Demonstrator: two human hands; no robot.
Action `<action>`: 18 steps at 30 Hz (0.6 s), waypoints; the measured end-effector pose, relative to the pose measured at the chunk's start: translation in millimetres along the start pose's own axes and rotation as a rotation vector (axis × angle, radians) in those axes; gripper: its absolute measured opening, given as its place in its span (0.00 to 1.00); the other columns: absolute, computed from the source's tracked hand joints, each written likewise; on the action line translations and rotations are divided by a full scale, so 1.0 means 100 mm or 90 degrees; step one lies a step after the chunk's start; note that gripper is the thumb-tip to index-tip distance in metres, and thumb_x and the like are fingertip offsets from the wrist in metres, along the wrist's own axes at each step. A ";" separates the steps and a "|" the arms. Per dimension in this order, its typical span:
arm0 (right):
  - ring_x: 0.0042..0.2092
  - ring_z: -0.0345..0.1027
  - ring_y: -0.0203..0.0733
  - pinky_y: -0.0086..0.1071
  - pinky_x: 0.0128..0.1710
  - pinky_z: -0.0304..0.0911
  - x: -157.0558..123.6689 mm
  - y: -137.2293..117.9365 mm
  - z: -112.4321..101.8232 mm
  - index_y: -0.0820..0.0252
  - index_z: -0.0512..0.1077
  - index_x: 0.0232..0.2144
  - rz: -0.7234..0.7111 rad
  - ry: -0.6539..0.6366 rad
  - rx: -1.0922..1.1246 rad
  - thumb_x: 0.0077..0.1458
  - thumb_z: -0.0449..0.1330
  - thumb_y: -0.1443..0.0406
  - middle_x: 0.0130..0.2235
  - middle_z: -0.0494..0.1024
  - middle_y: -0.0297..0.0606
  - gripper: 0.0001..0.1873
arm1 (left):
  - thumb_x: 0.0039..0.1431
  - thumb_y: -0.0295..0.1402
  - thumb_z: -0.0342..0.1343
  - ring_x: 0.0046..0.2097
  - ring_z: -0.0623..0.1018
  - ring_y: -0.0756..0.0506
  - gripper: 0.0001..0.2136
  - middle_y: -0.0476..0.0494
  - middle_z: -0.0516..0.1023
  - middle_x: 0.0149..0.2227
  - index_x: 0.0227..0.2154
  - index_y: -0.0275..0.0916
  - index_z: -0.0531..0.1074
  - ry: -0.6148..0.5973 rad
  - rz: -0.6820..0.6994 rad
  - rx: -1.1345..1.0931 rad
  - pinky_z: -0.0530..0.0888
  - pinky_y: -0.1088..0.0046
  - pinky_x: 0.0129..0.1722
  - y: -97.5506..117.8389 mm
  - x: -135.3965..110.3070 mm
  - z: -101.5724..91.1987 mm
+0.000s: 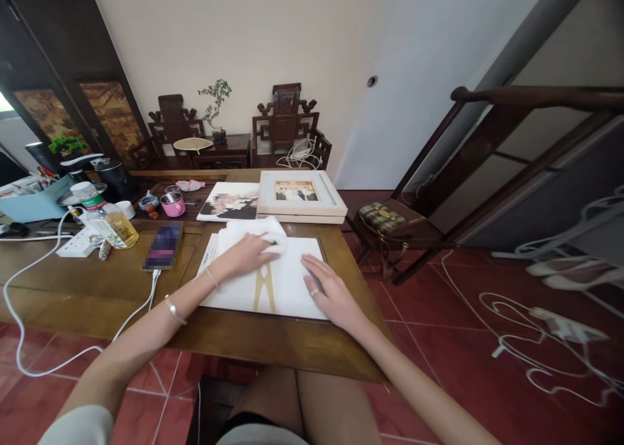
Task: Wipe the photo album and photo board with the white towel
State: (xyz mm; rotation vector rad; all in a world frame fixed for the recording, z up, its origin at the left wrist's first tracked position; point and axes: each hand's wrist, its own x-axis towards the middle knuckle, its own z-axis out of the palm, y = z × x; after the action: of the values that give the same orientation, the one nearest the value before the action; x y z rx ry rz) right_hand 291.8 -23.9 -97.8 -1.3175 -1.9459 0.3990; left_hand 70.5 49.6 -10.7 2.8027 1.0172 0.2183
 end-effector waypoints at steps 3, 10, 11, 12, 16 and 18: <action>0.62 0.58 0.49 0.53 0.63 0.51 0.00 0.01 0.01 0.58 0.68 0.55 -0.003 0.012 0.012 0.59 0.50 0.61 0.59 0.69 0.45 0.22 | 0.67 0.37 0.47 0.53 0.72 0.40 0.14 0.37 0.70 0.55 0.49 0.37 0.70 -0.009 -0.025 0.024 0.64 0.57 0.55 0.01 0.21 0.05; 0.62 0.59 0.49 0.52 0.63 0.52 0.02 0.05 0.02 0.58 0.70 0.53 -0.012 0.019 0.033 0.59 0.47 0.66 0.58 0.69 0.45 0.22 | 0.63 0.30 0.50 0.63 0.57 0.30 0.11 0.29 0.60 0.61 0.43 0.34 0.75 -0.063 0.076 0.237 0.60 0.39 0.54 0.62 -0.10 0.25; 0.62 0.59 0.49 0.52 0.63 0.52 0.02 0.05 0.02 0.58 0.69 0.54 -0.013 0.019 0.035 0.58 0.47 0.67 0.58 0.69 0.45 0.23 | 0.63 0.30 0.50 0.63 0.58 0.30 0.11 0.28 0.61 0.61 0.40 0.34 0.76 -0.064 0.097 0.252 0.61 0.39 0.54 0.72 -0.22 0.25; 0.62 0.58 0.49 0.52 0.63 0.52 0.02 0.06 0.02 0.58 0.69 0.54 -0.014 0.018 0.036 0.57 0.47 0.68 0.58 0.69 0.45 0.24 | 0.62 0.30 0.50 0.63 0.58 0.30 0.10 0.28 0.61 0.60 0.38 0.34 0.77 -0.062 0.120 0.263 0.62 0.40 0.53 0.80 -0.34 0.24; 0.63 0.57 0.49 0.52 0.64 0.51 0.02 0.06 0.01 0.61 0.68 0.55 -0.018 0.012 0.036 0.55 0.48 0.70 0.59 0.68 0.46 0.26 | 0.62 0.32 0.50 0.64 0.57 0.33 0.10 0.33 0.61 0.61 0.35 0.38 0.77 -0.052 0.196 0.266 0.62 0.46 0.56 1.01 -0.69 0.20; 0.63 0.57 0.48 0.51 0.64 0.51 0.01 0.06 0.01 0.59 0.68 0.55 -0.018 0.013 0.039 0.55 0.48 0.70 0.59 0.68 0.45 0.26 | 0.64 0.33 0.49 0.64 0.58 0.36 0.11 0.35 0.61 0.61 0.37 0.39 0.77 -0.055 0.196 0.247 0.61 0.49 0.58 0.98 -0.71 0.19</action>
State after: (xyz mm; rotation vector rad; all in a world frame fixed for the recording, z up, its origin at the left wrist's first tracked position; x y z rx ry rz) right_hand 294.6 -20.1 -101.4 -1.2492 -1.9190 0.4259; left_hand 81.0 -72.8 -16.7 3.2804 0.6630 -0.0772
